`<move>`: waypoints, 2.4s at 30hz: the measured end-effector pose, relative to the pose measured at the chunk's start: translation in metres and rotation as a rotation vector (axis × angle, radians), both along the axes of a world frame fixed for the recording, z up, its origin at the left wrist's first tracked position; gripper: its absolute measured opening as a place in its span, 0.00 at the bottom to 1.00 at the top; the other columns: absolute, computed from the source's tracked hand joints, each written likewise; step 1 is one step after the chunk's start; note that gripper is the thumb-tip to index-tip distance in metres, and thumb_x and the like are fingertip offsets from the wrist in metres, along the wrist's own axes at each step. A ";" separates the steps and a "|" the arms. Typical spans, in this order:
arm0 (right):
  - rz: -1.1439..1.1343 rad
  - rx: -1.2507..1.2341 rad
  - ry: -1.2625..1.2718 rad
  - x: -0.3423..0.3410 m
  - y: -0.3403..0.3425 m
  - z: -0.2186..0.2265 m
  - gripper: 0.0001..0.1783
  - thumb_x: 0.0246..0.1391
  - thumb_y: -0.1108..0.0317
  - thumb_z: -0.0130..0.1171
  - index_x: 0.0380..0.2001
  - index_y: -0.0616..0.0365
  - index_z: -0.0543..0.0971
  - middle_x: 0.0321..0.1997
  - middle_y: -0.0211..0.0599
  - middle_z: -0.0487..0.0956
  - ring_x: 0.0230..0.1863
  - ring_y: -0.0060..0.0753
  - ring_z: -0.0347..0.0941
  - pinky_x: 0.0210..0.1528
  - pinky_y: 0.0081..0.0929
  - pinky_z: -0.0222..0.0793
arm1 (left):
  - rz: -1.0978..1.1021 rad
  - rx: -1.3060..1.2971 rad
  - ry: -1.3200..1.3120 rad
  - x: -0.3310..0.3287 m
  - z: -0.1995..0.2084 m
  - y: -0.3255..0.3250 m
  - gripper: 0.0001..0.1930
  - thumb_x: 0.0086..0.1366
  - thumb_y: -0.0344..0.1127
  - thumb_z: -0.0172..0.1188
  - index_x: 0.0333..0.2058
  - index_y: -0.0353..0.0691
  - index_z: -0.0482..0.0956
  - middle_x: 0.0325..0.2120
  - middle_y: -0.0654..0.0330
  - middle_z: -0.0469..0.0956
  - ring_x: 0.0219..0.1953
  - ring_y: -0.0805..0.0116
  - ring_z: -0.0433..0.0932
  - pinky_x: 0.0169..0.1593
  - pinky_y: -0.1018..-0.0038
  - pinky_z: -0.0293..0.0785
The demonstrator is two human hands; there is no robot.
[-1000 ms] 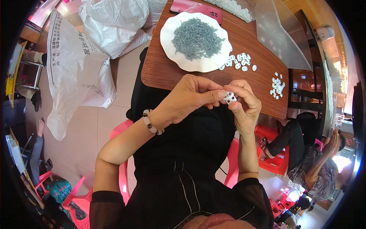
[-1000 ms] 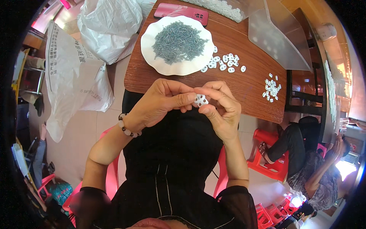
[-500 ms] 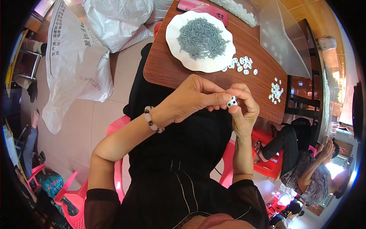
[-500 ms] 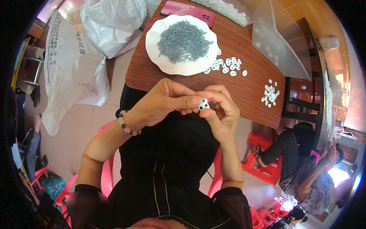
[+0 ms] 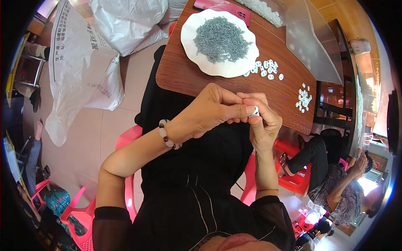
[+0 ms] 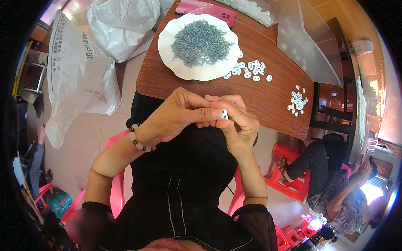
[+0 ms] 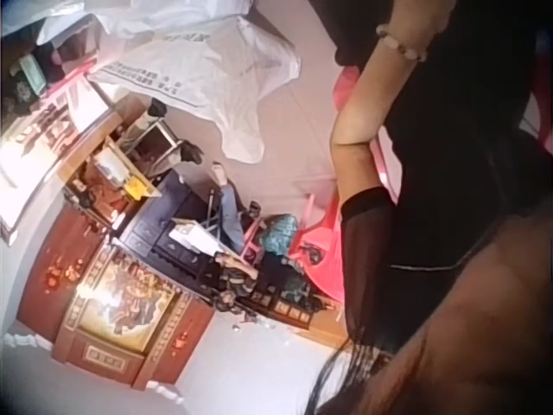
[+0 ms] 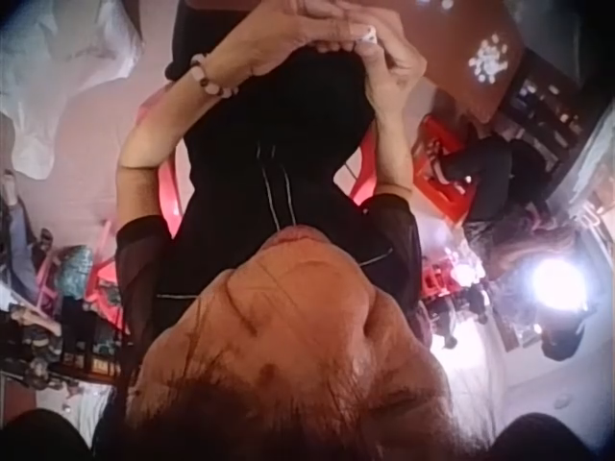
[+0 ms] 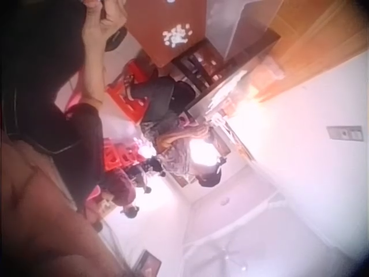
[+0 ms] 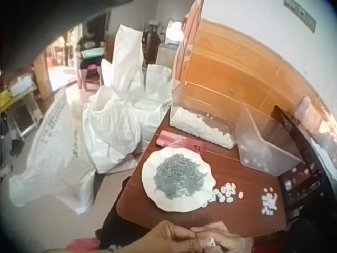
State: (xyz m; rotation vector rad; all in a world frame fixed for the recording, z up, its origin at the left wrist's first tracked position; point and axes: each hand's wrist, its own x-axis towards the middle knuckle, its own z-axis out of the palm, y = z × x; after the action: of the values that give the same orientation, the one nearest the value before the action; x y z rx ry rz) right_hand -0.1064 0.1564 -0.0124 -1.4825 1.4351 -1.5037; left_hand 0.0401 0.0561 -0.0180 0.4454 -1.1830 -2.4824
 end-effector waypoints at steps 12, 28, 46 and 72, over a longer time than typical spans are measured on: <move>-0.023 -0.032 -0.092 0.003 0.001 -0.009 0.23 0.55 0.54 0.61 0.41 0.68 0.81 0.41 0.47 0.81 0.43 0.32 0.73 0.45 0.27 0.70 | -0.017 0.125 -0.016 0.001 0.003 0.002 0.08 0.59 0.34 0.66 0.30 0.35 0.85 0.21 0.65 0.77 0.24 0.80 0.71 0.28 0.83 0.64; 0.053 -0.015 -0.432 -0.001 -0.003 -0.030 0.24 0.62 0.57 0.54 0.48 0.70 0.75 0.48 0.52 0.76 0.39 0.32 0.75 0.43 0.27 0.72 | 0.060 0.133 -0.068 -0.004 -0.003 0.009 0.11 0.65 0.38 0.60 0.33 0.34 0.83 0.25 0.62 0.80 0.26 0.81 0.73 0.32 0.84 0.69; 0.118 -0.007 -0.283 -0.011 -0.008 -0.032 0.26 0.61 0.56 0.55 0.52 0.68 0.74 0.53 0.47 0.75 0.47 0.29 0.73 0.50 0.25 0.69 | 0.145 -0.033 -0.022 -0.008 -0.011 0.008 0.12 0.67 0.37 0.56 0.35 0.33 0.82 0.27 0.63 0.79 0.27 0.81 0.71 0.33 0.84 0.67; -0.761 0.237 1.057 -0.384 -0.112 0.113 0.28 0.51 0.46 0.60 0.43 0.60 0.81 0.38 0.42 0.83 0.42 0.30 0.79 0.46 0.25 0.70 | -0.064 0.326 -0.059 -0.010 -0.028 -0.004 0.13 0.65 0.37 0.58 0.41 0.33 0.80 0.30 0.67 0.77 0.30 0.81 0.71 0.38 0.84 0.69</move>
State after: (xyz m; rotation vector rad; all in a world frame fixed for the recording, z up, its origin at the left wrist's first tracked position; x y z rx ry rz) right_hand -0.4907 0.0439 0.1002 -1.7462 2.9234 -0.7622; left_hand 0.0300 0.0523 -0.0464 0.5772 -0.8237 -2.7449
